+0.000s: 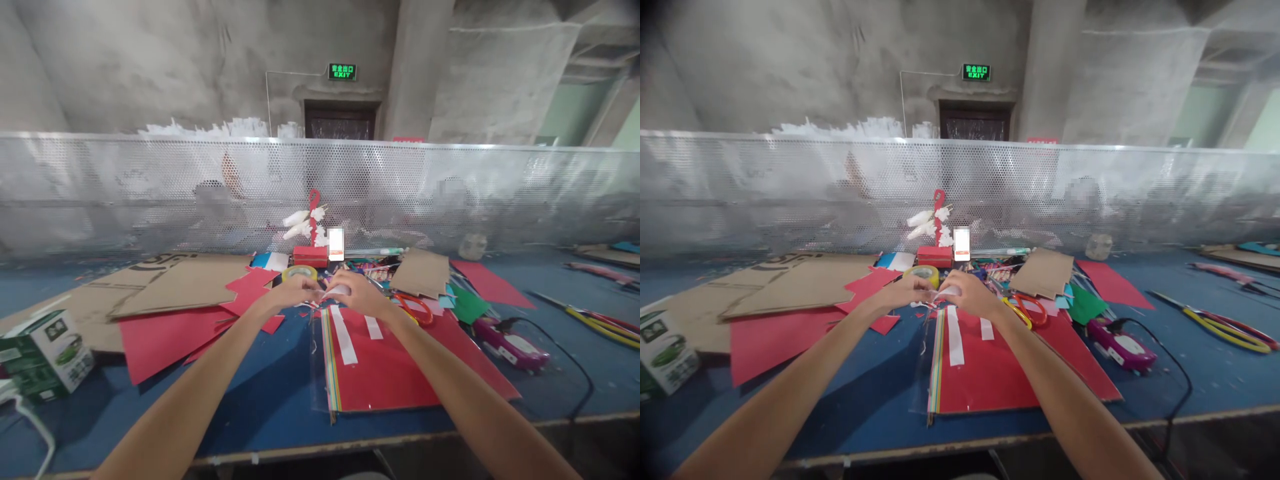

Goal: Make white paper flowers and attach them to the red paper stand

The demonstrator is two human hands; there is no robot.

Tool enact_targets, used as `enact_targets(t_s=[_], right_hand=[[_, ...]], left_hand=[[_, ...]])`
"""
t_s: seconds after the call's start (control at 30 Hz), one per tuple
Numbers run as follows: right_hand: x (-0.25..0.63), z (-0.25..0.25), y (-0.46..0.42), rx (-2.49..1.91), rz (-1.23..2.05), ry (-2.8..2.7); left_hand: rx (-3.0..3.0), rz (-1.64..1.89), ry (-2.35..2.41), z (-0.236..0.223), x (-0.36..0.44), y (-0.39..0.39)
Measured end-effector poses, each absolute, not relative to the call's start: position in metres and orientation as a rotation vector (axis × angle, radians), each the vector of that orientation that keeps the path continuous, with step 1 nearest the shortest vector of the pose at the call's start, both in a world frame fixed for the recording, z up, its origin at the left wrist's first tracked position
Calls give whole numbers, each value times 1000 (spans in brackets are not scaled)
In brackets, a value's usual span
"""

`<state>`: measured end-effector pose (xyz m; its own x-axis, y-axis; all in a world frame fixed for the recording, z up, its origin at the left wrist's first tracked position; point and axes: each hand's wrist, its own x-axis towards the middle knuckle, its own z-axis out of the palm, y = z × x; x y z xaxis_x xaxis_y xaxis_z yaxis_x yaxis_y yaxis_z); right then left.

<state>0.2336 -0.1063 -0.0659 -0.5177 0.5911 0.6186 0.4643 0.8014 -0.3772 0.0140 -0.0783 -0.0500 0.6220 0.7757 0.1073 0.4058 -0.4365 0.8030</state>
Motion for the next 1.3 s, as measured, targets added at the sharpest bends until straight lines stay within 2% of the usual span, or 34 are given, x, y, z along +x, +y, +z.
enact_targets(t_s=[0.43, 0.67, 1.3], right_hand=[[227, -63, -111, -891, 546, -1978], [226, -66, -107, -813, 759, -1835], [230, -73, -97, -900, 764, -1797]], left_hand=[[2159, 608, 783, -54, 18, -82], [2141, 671, 714, -56, 21, -82], [2112, 754, 585, -50, 28, -95]])
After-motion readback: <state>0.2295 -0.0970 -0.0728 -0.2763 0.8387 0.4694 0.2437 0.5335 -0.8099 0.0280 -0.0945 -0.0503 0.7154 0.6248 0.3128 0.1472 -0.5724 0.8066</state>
